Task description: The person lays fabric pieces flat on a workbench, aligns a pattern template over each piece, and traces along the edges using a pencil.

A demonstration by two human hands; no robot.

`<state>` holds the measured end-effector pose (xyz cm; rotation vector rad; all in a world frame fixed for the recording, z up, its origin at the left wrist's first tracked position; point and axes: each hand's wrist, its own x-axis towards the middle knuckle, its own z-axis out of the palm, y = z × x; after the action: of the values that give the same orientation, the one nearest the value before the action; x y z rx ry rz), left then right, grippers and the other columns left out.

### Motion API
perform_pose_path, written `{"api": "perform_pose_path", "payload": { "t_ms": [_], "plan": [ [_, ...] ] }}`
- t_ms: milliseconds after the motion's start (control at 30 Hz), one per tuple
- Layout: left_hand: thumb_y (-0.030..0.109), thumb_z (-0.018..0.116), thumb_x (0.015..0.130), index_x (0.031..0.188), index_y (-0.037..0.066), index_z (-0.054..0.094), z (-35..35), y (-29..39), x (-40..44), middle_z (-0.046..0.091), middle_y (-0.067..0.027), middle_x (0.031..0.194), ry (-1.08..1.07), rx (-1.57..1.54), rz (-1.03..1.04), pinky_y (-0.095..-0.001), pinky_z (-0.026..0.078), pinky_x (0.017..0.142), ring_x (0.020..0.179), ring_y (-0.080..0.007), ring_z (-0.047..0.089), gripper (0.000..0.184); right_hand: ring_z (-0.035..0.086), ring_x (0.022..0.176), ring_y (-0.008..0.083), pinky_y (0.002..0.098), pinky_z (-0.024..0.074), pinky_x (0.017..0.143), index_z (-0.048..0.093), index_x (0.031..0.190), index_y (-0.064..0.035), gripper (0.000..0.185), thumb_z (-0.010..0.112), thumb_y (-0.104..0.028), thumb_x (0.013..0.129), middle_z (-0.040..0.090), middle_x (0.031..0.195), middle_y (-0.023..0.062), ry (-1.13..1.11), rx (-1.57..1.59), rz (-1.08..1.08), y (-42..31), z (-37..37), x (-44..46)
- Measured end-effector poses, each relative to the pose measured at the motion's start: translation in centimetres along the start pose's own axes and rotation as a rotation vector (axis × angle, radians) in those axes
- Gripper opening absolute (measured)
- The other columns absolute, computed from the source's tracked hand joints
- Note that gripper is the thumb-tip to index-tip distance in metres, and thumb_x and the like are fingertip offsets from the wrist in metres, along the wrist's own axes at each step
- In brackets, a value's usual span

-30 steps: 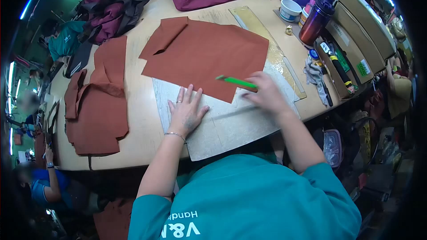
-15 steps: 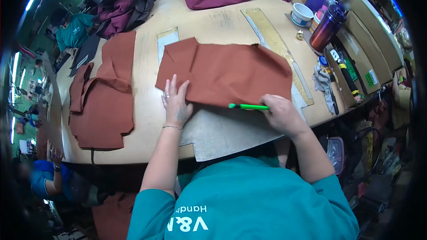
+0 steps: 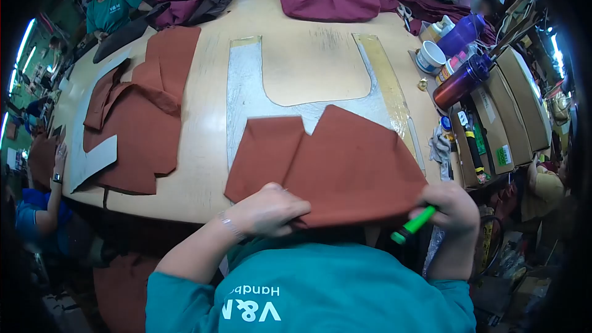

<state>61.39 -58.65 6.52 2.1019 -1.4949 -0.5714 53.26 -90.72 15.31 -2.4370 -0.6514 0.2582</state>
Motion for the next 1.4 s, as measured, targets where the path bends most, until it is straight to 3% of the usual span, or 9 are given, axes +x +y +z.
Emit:
{"api": "perform_pose_path", "payload": {
  "t_ms": [167, 333, 467, 600, 733, 800, 933, 1167, 1400],
  "plan": [
    [0.009, 0.062, 0.064, 0.079, 0.007, 0.054, -7.5, 3.0, -4.5, 0.054, -0.0099, 0.066, 0.107, -0.243, 0.089, -0.0362, 0.044, 0.059, 0.066, -0.0281, 0.056, 0.017, 0.055, 0.053, 0.0247, 0.0328, 0.0393, 0.047, 0.058, 0.065, -0.0054, 0.029, 0.079, -0.025, 0.058, 0.053, 0.057, 0.0063, -0.137, 0.279, -0.239, 0.1, -5.2, -0.9],
    [0.001, 0.06, 0.063, 0.091, 0.004, 0.062, -16.2, -5.3, 0.0, 0.064, -0.009, 0.08, 0.209, 0.002, -0.368, -0.0298, 0.047, 0.069, 0.074, -0.0178, 0.059, 0.029, 0.061, 0.069, 0.0248, 0.0318, 0.047, 0.064, 0.065, 0.08, -0.0044, 0.019, 0.067, -0.014, 0.064, 0.063, 0.071, 0.0103, -0.037, -0.324, 0.282, 4.5, -8.0, 11.3],
    [-0.009, 0.044, 0.057, 0.077, -0.001, 0.062, -30.7, -8.9, 2.7, 0.062, -0.0128, 0.08, 0.884, 0.761, -0.116, -0.0281, 0.046, 0.072, 0.081, -0.0219, 0.06, 0.027, 0.058, 0.081, 0.0283, 0.0327, 0.0457, 0.075, 0.063, 0.087, -0.0044, 0.023, 0.057, -0.006, 0.065, 0.06, 0.086, 0.0131, 0.877, -0.771, -0.103, 8.6, -17.1, 18.8],
    [0.006, 0.044, 0.077, 0.072, 0.002, 0.064, -37.7, -2.1, 1.6, 0.059, -0.0048, 0.067, 1.311, 0.451, 0.093, -0.0245, 0.04, 0.057, 0.061, -0.012, 0.051, 0.021, 0.061, 0.074, 0.023, 0.0349, 0.0463, 0.069, 0.062, 0.077, -0.0016, 0.033, 0.058, -0.034, 0.08, 0.062, 0.079, 0.0149, 1.239, -0.591, -0.131, -0.6, -20.5, 16.8],
    [0.006, 0.052, 0.081, 0.081, 0.001, 0.058, -33.6, 1.1, -1.9, 0.057, -0.0047, 0.079, 1.179, 0.535, 0.33, -0.0232, 0.044, 0.066, 0.073, -0.0115, 0.054, 0.008, 0.06, 0.076, 0.0206, 0.0318, 0.0469, 0.07, 0.059, 0.08, -0.0043, 0.009, 0.058, -0.012, 0.076, 0.06, 0.079, 0.0094, 1.245, -0.743, -0.098, -2.7, -18.2, 12.5],
    [0.001, 0.063, 0.066, 0.08, 0.007, 0.065, -28.9, -0.3, -4.6, 0.062, -0.0072, 0.085, 1.187, 1.333, 0.131, -0.0303, 0.048, 0.072, 0.079, -0.0213, 0.061, 0.015, 0.058, 0.078, 0.0218, 0.0313, 0.045, 0.074, 0.062, 0.088, -0.0065, 0.018, 0.055, -0.004, 0.071, 0.059, 0.081, 0.0081, 1.223, -0.707, -0.092, -1.9, -14.0, 10.4],
    [-0.003, 0.059, 0.067, 0.077, 0.004, 0.065, -14.0, -3.9, -5.6, 0.056, -0.0061, 0.097, 1.245, 0.334, -0.059, -0.0342, 0.04, 0.091, 0.106, -0.0226, 0.048, 0.014, 0.054, 0.07, 0.021, 0.0294, 0.0433, 0.059, 0.063, 0.079, -0.0029, 0.026, 0.055, 0.015, 0.061, 0.054, 0.072, 0.0078, 1.034, -0.581, -0.353, 1.4, -4.1, 7.9],
    [0.005, 0.063, 0.059, 0.078, 0.016, 0.068, 3.6, -6.4, -6.8, 0.057, -0.0034, 0.097, 0.844, 0.383, -0.47, -0.0509, 0.028, 0.094, 0.112, -0.029, 0.044, 0.022, 0.05, 0.073, 0.0266, 0.0349, 0.043, 0.064, 0.06, 0.081, -0.003, 0.027, 0.057, 0.009, 0.057, 0.052, 0.079, 0.0099, 0.777, -0.453, 0.029, 7.9, 11.1, 2.1],
    [0.006, 0.061, 0.064, 0.086, 0.011, 0.066, 3.9, -1.2, -9.1, 0.058, -0.0057, 0.104, 0.391, 0.117, -0.431, -0.0523, 0.027, 0.096, 0.113, -0.0287, 0.045, 0.023, 0.05, 0.075, 0.0272, 0.0355, 0.0429, 0.069, 0.06, 0.08, -0.0019, 0.025, 0.061, -0.003, 0.055, 0.051, 0.081, 0.0108, 0.565, -0.174, 0.215, 6.3, 13.3, -2.5]
  ]
}}
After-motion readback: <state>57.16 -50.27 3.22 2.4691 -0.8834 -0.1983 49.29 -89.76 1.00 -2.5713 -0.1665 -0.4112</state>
